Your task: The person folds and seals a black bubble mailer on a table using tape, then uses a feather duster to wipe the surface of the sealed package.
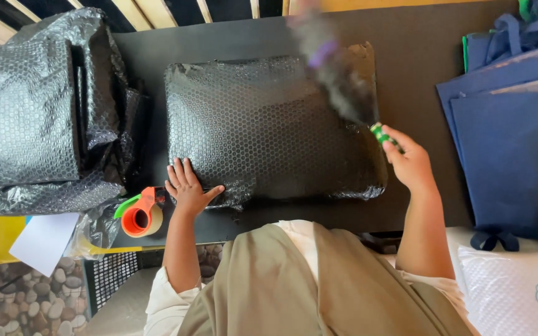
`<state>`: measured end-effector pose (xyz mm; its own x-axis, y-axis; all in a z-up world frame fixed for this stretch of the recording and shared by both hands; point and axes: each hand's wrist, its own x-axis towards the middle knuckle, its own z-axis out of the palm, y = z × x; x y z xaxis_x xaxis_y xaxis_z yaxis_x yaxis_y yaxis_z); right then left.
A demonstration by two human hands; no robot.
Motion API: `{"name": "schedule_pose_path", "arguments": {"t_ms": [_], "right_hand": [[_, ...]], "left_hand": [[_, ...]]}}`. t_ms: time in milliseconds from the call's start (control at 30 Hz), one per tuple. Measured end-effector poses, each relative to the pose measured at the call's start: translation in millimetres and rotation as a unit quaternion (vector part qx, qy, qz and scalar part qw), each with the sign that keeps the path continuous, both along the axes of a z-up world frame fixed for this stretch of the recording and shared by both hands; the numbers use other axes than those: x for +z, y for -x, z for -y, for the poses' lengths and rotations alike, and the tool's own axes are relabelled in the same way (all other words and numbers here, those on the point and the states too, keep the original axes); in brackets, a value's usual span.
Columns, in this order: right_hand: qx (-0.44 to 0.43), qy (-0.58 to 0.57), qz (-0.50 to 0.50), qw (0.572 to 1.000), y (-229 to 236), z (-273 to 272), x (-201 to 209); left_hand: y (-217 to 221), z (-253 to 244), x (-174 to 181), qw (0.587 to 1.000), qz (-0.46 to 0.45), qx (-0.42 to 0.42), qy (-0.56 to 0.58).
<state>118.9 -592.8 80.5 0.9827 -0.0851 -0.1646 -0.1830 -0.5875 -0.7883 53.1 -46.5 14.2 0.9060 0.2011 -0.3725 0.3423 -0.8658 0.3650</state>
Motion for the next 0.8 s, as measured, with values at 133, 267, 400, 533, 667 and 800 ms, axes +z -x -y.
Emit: {"name": "schedule_pose_path", "arguments": {"t_ms": [133,267,400,533,667,800], "right_hand": [[0.0,-0.072,0.02,0.997,14.9,15.4,20.6],[0.056,-0.078,-0.224,0.97,39.0,27.3,73.5],[0.004,-0.017,-0.272,0.962,61.8,67.1,43.0],[-0.16,-0.136,-0.067,0.975,82.2,95.3,-15.5],[-0.199,-0.16,-0.027,0.966,90.4,72.2,4.6],[-0.08,-0.161,-0.153,0.972,97.5,83.0,5.6]], "left_hand": [[0.1,-0.8,3.7,1.0,-0.005,-0.002,0.012],[0.4,-7.2,-19.6,0.999,0.016,0.01,-0.032],[0.6,-7.9,-25.8,0.998,0.037,-0.013,-0.042],[-0.9,-8.2,-26.7,0.999,0.027,-0.016,-0.045],[0.2,-6.6,-21.3,0.999,0.022,-0.013,-0.035],[-1.2,-5.8,-18.7,0.999,0.026,-0.012,-0.045]]}}
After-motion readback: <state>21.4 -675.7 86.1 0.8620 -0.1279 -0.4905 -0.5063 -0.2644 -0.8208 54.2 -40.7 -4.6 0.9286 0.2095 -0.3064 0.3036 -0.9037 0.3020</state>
